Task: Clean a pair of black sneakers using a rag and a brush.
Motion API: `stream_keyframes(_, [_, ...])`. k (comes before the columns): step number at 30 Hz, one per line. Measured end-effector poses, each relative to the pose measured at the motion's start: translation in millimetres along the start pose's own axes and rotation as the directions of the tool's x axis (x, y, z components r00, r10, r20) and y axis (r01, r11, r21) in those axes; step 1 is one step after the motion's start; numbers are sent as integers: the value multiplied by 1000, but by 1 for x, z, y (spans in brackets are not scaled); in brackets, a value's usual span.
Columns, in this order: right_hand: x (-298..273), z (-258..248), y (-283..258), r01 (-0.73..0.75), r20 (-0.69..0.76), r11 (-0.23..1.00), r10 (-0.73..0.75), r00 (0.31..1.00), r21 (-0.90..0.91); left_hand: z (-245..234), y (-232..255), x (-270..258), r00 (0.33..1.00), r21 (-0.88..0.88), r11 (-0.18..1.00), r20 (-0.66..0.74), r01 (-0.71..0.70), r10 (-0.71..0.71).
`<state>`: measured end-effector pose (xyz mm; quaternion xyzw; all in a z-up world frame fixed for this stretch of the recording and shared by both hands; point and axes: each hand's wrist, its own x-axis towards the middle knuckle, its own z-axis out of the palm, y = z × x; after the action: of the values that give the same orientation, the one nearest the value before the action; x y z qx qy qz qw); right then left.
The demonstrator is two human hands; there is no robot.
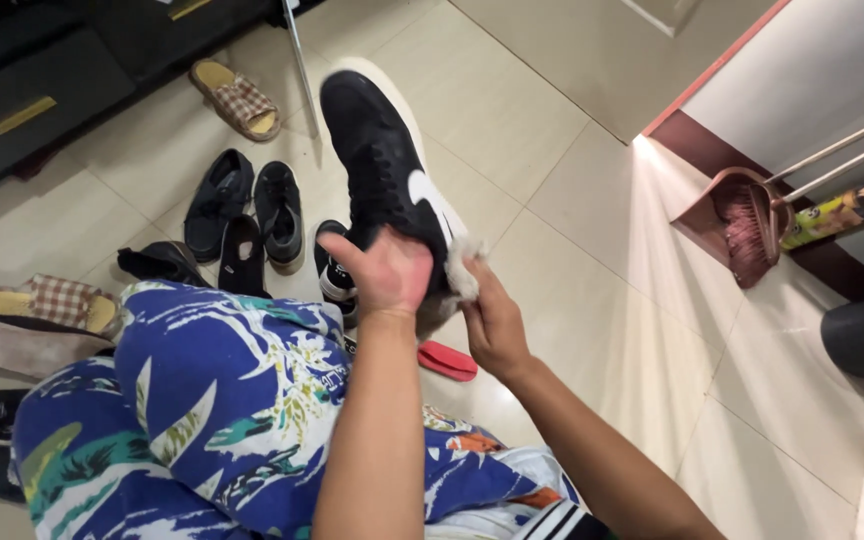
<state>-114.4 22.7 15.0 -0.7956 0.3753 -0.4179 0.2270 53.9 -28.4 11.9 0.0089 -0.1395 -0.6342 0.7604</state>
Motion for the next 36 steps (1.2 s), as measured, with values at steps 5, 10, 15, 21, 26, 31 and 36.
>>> stream_keyframes(5, [65,-16,-16,235,190,961,-206,960,-147,11,2,1,995,42,996,-48,-81,83])
stream_keyframes(10, [130,-13,-21,238,283,971,-218,934,-36,20,-2,-7,994,150,984,-59,95,-87])
stream_keyframes(15, [102,-6,-36,285,206,958,-273,940,-33,6,-3,-10,995,113,993,-96,37,-26])
stream_keyframes(21, [71,-1,-11,241,74,968,-246,966,73,7,-7,-13,1000,100,995,-24,0,3])
stream_keyframes(26, [128,-18,-15,77,148,997,-75,986,-6,12,-18,-14,989,107,984,26,142,-145])
stream_keyframes(31, [114,-10,-19,200,93,979,-197,976,-23,-20,-32,-16,981,125,973,0,193,-195])
stream_keyframes(36, [48,-1,-20,53,8,993,-54,999,106,-31,-27,-11,994,50,995,-64,88,-85])
